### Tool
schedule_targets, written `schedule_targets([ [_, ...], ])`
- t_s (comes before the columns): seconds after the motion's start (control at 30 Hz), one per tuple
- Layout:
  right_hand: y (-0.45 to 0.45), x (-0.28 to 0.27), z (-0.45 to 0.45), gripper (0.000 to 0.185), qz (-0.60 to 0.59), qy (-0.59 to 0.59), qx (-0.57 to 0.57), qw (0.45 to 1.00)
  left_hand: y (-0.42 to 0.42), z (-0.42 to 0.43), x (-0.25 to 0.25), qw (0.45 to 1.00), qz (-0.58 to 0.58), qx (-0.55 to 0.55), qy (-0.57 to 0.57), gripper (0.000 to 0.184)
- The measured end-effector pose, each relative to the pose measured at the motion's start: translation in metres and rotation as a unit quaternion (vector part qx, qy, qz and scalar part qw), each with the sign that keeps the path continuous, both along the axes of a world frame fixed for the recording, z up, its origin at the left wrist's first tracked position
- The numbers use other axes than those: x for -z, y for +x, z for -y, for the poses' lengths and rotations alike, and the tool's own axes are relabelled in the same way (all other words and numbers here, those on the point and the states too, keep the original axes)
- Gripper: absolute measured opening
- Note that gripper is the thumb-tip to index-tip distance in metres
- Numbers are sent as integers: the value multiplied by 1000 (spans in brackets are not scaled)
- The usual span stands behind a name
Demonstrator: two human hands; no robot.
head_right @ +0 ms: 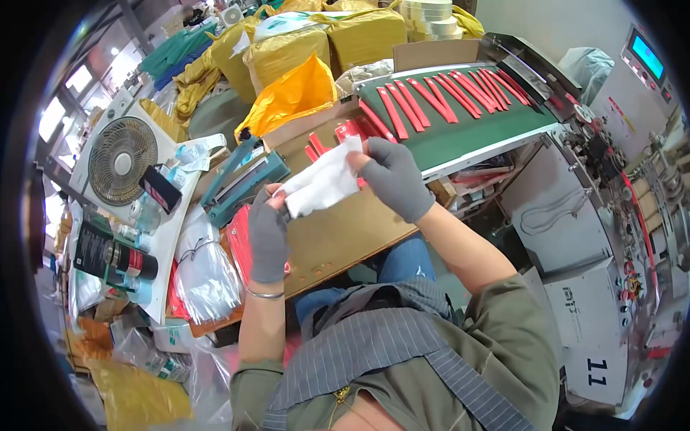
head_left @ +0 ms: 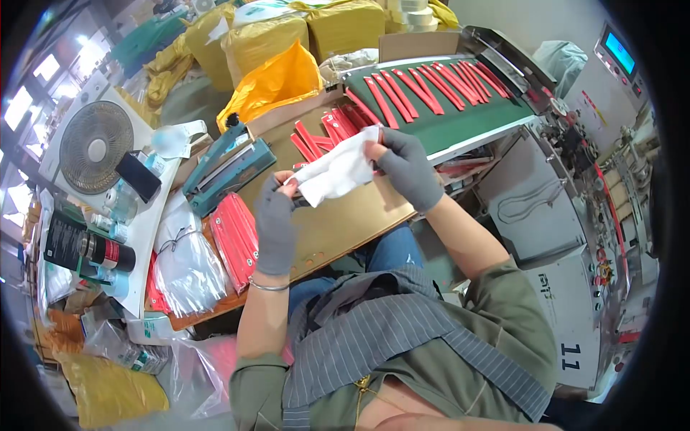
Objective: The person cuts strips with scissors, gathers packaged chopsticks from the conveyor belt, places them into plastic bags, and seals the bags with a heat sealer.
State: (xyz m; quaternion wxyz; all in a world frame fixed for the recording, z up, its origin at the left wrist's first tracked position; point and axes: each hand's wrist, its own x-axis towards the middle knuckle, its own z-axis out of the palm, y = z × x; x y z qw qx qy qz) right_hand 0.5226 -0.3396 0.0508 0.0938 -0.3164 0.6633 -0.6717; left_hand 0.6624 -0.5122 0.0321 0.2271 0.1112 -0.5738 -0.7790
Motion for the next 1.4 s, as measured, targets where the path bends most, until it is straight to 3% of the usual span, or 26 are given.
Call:
schedule_targets([
  [0.07,0,-16,-1,24,65,27,2,998,-2,6,-6,996,-47,36,59,27],
  [0.2,-5,-14,5,24,-12,19,-35,999,4,-19,-18,986,-99,55,126,54],
  [0.23,-6,-15,8,24,-10,31,-43,999,1,-13,-11,990,-112,82,-21,70],
  [0.27,-5,-18,11,24,-7,43,-51,998,2,-14,-6,987,-66,47,-138,68],
  [0.33,-3,-22,12,25,-4,75,-64,995,2,-21,-5,932,29,-26,-361,65],
  [0.37,-4,-25,13,25,-4,92,-68,994,-6,-16,4,965,-1,-18,-262,44],
  [0.5,-3,-43,7,26,18,125,-78,989,5,1,-13,996,64,23,-48,19],
  [0.6,-1,-47,-3,26,58,112,-90,988,20,2,-29,998,46,-4,-37,20],
  [0.67,27,-72,-21,27,-19,43,-148,988,53,-19,-76,983,28,-62,-168,17],
  [0.7,48,-87,-33,27,-49,-17,-191,980,63,-20,-85,981,-87,1,-171,17],
  [0.77,76,-109,-52,30,-120,-154,-342,919,84,-24,-102,925,-303,188,-127,18],
  [0.83,90,-122,-58,28,-212,-304,-466,803,81,-19,-109,803,-423,419,-1,21],
  [0.93,89,-129,-36,50,-229,-404,-517,719,98,-61,-104,775,-399,424,246,25],
  [1.03,60,-140,-49,35,-183,-258,-669,673,87,-75,-110,824,-351,426,129,36],
  [1.1,58,-133,-58,38,-181,-273,-623,710,81,-87,-109,826,-366,419,87,44],
  [1.2,49,-123,-55,41,-193,-301,-579,733,59,-116,-99,736,-533,387,158,49],
  [1.27,44,-116,-62,40,-181,-291,-563,752,51,-118,-98,710,-589,350,165,49],
  [1.4,32,-108,-67,38,-195,-273,-576,746,68,-125,-95,754,-529,304,242,41],
])
